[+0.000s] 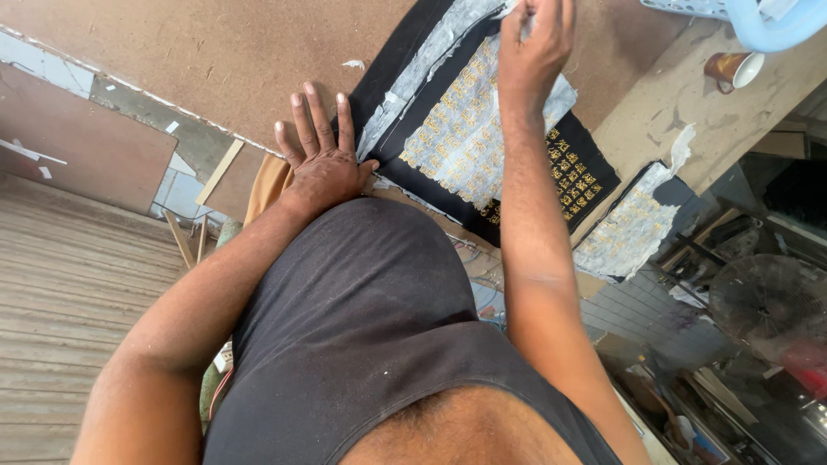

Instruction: The person peels a white paper-like backing from black fabric pieces with gold Arabic script on a workbench. The person repeatedly lifts and removes the backing from multiple fabric pieces, smoothing the surface after each removal.

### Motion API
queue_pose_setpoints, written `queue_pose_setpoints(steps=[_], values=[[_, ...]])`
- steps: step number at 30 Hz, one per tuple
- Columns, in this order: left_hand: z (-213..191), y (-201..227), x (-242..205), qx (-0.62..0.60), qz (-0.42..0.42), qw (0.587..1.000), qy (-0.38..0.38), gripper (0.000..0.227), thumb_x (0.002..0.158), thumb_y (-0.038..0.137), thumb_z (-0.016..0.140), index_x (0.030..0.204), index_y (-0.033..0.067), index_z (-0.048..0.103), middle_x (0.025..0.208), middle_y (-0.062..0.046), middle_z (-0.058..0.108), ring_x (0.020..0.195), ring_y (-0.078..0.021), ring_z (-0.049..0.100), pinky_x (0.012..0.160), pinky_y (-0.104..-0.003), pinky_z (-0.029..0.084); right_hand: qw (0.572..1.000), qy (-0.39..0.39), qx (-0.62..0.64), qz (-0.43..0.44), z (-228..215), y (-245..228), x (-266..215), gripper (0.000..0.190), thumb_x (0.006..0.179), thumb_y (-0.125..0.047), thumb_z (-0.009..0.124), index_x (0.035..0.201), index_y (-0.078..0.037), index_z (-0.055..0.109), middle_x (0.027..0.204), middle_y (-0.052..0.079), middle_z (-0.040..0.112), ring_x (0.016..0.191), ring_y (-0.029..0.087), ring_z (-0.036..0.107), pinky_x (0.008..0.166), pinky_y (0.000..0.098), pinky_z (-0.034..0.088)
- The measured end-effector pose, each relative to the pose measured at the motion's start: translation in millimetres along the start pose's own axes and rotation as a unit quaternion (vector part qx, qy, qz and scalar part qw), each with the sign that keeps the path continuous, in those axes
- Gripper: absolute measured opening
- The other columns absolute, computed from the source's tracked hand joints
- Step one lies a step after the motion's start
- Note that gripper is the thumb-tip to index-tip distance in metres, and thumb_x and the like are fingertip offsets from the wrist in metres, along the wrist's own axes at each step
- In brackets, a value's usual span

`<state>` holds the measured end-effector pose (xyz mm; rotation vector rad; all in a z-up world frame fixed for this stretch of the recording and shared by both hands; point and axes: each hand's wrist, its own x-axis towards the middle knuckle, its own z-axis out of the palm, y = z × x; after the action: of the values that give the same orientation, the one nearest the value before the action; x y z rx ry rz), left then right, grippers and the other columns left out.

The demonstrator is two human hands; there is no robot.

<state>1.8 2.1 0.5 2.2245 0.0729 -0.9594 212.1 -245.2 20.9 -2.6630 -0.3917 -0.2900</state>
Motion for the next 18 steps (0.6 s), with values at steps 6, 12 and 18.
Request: queue_pose_setpoints(steps=[6, 12, 18], values=[[-1.6, 3.1, 0.6, 0.006, -0.007, 1.000, -0.005, 0.110, 0.100, 0.064, 0.051, 0.162, -0.0003, -0.015, 0.157, -0.040, -0.031, 0.138, -0.0561, -0.038, 0.103, -0.083, -0.020, 0.982, -0.129, 0.023, -0.134, -16.9, -43.4, -39.5, 0.046, 0.089, -0.023, 0.084, 0.122, 0.002, 0.063, 0.114, 0.015, 0.059, 0.103, 0.029, 0.063, 0.087, 0.0401, 0.057], [2.4, 2.0, 3.1, 0.000, -0.009, 1.000, 0.004, 0.113, 0.096, 0.063, 0.053, 0.162, -0.0005, -0.014, 0.156, -0.040, -0.032, 0.138, -0.0553, -0.039, 0.104, -0.081, -0.021, 0.983, -0.113, -0.030, -0.140, -1.2, -71.0, -55.0, 0.024, 0.087, -0.007, 0.082, 0.102, -0.007, 0.063, 0.099, 0.005, 0.060, 0.092, 0.022, 0.063, 0.081, 0.0388, 0.054], [-0.6, 3.1, -0.2, 0.005, 0.008, 1.000, 0.008, 0.112, 0.098, 0.064, 0.052, 0.162, -0.0024, -0.013, 0.156, -0.041, -0.031, 0.137, -0.0566, -0.039, 0.102, -0.083, -0.020, 0.988, -0.130, -0.070, -0.051, 33.5, -54.2, -68.9, 0.021, 0.081, 0.002, 0.068, 0.079, -0.010, 0.051, 0.081, 0.006, 0.053, 0.075, 0.019, 0.056, 0.068, 0.0382, 0.050]])
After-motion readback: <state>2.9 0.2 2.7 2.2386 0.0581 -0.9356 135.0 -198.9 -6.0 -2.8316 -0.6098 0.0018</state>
